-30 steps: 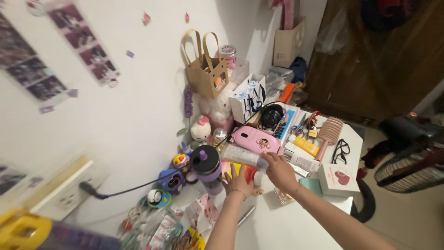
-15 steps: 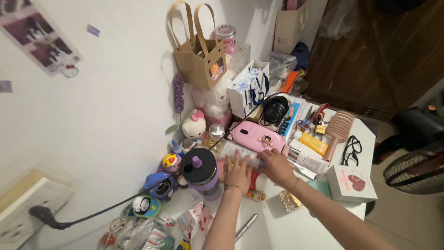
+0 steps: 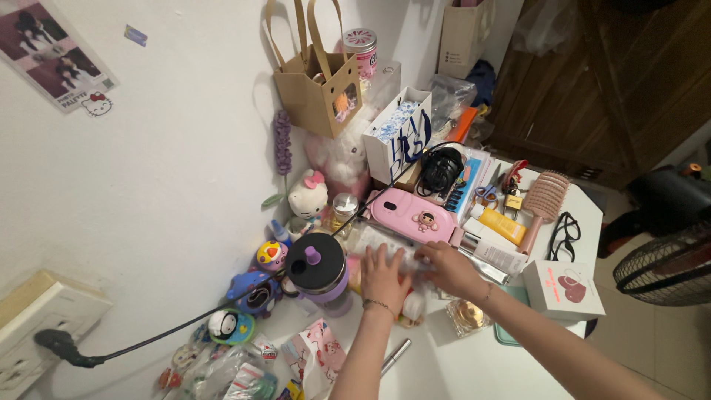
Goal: The person gathers items from a cluttered desk, including a pencil case, a notebook, a phone, and glasses, and places them into a black backpack on the bed. They zip the backpack closed and arrange it on the bed.
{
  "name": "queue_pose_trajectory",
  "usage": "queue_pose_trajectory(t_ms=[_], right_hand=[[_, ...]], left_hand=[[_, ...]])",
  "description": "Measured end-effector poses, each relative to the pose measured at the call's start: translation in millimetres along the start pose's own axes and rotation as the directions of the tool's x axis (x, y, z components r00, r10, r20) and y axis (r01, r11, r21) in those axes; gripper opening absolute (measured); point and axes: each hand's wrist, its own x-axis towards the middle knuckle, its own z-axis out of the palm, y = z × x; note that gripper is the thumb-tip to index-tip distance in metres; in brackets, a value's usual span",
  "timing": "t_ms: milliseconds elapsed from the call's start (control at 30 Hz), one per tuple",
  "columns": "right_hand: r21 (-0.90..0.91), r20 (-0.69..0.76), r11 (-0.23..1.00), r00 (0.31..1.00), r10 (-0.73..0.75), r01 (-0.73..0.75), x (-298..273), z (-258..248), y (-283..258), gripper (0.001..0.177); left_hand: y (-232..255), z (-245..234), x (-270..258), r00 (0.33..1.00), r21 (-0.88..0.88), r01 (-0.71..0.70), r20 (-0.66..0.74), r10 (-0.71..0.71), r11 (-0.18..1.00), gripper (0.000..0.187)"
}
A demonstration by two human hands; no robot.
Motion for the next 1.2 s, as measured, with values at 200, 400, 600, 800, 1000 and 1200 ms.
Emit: queue_pose_trajectory(t_ms=[200, 400, 600, 800, 1000, 1200], right_hand=[[0.015, 0.129, 0.996, 0.988, 0.087, -0.090, 13, -8, 10, 0.035], [-0.227, -0.012, 0.972, 0.998, -0.069, 0.064, 38, 12, 41, 0.021], [-0.622, 0.313, 0.717, 0.939, -0.139, 0.314, 88, 48, 51, 0.020], [-0.742, 0.370, 0.583, 0.927, -0.055, 0.331, 107, 53, 36, 0.030], [-0.676, 0.383, 0.646, 0.918, -0.101, 0.354, 111, 57, 45, 0.042], [-0.634, 0.419, 0.713, 0.908, -0.009, 0.300, 120, 63, 47, 0.040]], left_hand=[[6, 5, 1, 1.000, 0.061, 0.007, 0.008, -0.008, 0.998, 0.070], [8, 6, 6, 0.999, 0.006, 0.038, 0.020, -0.038, 0.999, 0.065], [4, 8, 8, 0.999, -0.042, 0.044, 0.010, -0.043, 0.998, 0.064], [6, 4, 9, 0.998, -0.043, 0.064, 0.022, -0.063, 0.997, 0.064], [8, 0, 6, 0.995, -0.056, 0.088, 0.051, -0.085, 0.995, 0.059], [10, -4, 2, 0.990, -0.048, 0.113, 0.085, -0.109, 0.992, 0.060]])
